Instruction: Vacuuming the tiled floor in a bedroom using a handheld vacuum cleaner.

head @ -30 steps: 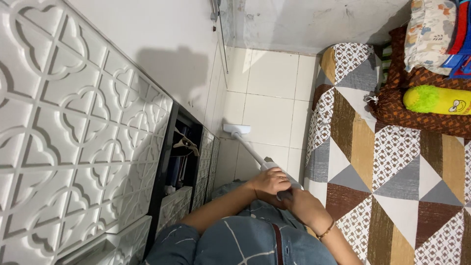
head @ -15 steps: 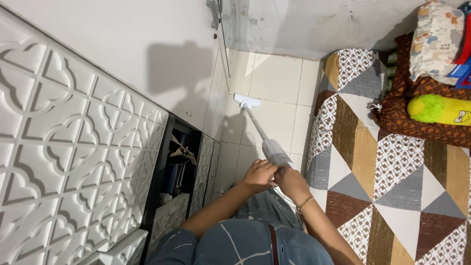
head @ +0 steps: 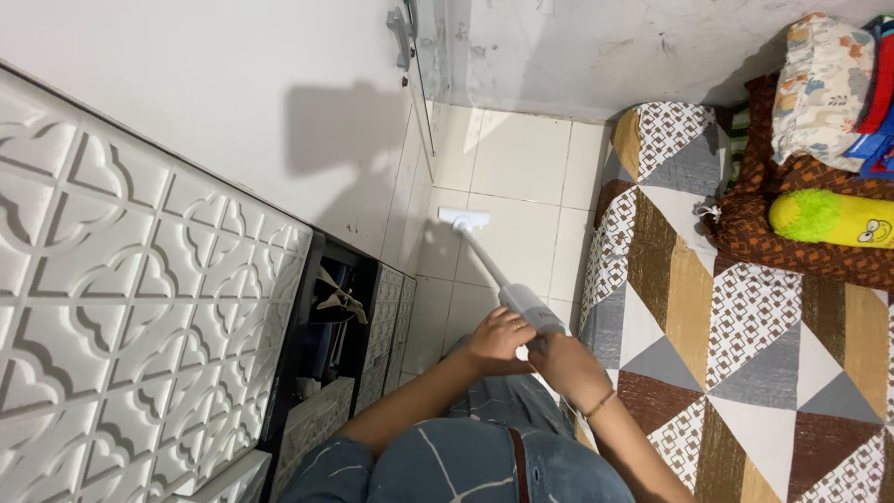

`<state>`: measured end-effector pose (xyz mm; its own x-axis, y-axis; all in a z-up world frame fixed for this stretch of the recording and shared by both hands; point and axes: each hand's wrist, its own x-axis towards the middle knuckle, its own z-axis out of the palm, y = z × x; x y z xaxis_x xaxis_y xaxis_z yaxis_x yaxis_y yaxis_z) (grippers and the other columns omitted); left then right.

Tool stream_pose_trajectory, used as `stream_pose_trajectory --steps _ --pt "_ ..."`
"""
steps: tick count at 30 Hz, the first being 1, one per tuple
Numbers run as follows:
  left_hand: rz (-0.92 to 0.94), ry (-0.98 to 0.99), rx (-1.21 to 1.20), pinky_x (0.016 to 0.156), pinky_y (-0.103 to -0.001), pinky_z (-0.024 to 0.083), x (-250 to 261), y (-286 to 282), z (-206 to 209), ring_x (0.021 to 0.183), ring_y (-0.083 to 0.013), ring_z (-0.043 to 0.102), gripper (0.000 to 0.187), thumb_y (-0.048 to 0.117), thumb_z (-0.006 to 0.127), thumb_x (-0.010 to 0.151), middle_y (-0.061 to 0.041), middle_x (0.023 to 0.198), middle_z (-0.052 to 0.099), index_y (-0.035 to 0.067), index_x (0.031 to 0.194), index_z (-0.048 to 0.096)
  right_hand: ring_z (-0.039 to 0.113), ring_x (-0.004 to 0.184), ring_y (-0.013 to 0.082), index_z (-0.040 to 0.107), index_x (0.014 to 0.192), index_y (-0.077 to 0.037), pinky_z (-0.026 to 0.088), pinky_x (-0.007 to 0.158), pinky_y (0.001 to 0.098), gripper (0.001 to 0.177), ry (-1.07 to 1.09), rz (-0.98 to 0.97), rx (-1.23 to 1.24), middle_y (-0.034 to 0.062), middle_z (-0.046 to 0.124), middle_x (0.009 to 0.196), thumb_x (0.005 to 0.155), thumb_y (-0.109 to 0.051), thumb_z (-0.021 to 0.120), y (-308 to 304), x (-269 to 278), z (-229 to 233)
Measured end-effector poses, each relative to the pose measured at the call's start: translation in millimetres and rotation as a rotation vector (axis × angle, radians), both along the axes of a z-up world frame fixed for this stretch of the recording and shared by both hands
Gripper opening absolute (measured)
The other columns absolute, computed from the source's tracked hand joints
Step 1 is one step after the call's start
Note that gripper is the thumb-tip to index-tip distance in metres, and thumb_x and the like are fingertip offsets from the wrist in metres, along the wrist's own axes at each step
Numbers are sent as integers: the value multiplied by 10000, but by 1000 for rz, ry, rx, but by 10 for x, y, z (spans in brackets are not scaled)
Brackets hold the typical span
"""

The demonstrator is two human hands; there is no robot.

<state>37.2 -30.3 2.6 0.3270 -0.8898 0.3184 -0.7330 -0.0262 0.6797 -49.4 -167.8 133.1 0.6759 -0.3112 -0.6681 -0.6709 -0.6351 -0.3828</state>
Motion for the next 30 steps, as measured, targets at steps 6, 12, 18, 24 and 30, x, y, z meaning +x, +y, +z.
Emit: stream_pose_trajectory --steps 6,12,18,24,30 --pt "-225 28 51 949 -475 505 -85 -7 246 1005 -304 673 516 563 795 721 -100 954 704 93 879 653 766 901 361 688 1137 -55 615 818 444 338 122 52 17 219 757 976 943 -317 596 84 -335 152" --pt "-416 112 -19 888 -452 519 -248 -41 279 940 -315 683 483 527 804 699 -102 901 687 104 883 664 731 941 389 712 1093 -56 582 848 461 372 120 40 1 246 740 973 925 -369 604 141 -601 269" --pt "-497 78 -39 900 -459 530 -408 -121 256 919 -312 669 504 532 798 736 -103 867 655 87 888 615 725 977 390 719 1080 -78 581 870 467 403 178 18 -36 227 742 996 930 -424 578 150 -874 280" --pt "-556 52 -16 879 -445 530 -421 -170 287 956 -281 660 429 495 749 824 -77 866 656 108 919 592 707 1007 403 689 1167 -114 573 880 478 404 148 -60 -69 216 738 1024 882 -394 631 119 -1035 203" --pt "-520 -24 87 921 -444 510 -379 -296 -62 986 -250 659 434 540 688 884 -50 953 701 128 1013 641 708 989 432 674 1234 -110 580 857 497 435 102 -168 -111 266 731 976 899 -384 631 90 -923 57"
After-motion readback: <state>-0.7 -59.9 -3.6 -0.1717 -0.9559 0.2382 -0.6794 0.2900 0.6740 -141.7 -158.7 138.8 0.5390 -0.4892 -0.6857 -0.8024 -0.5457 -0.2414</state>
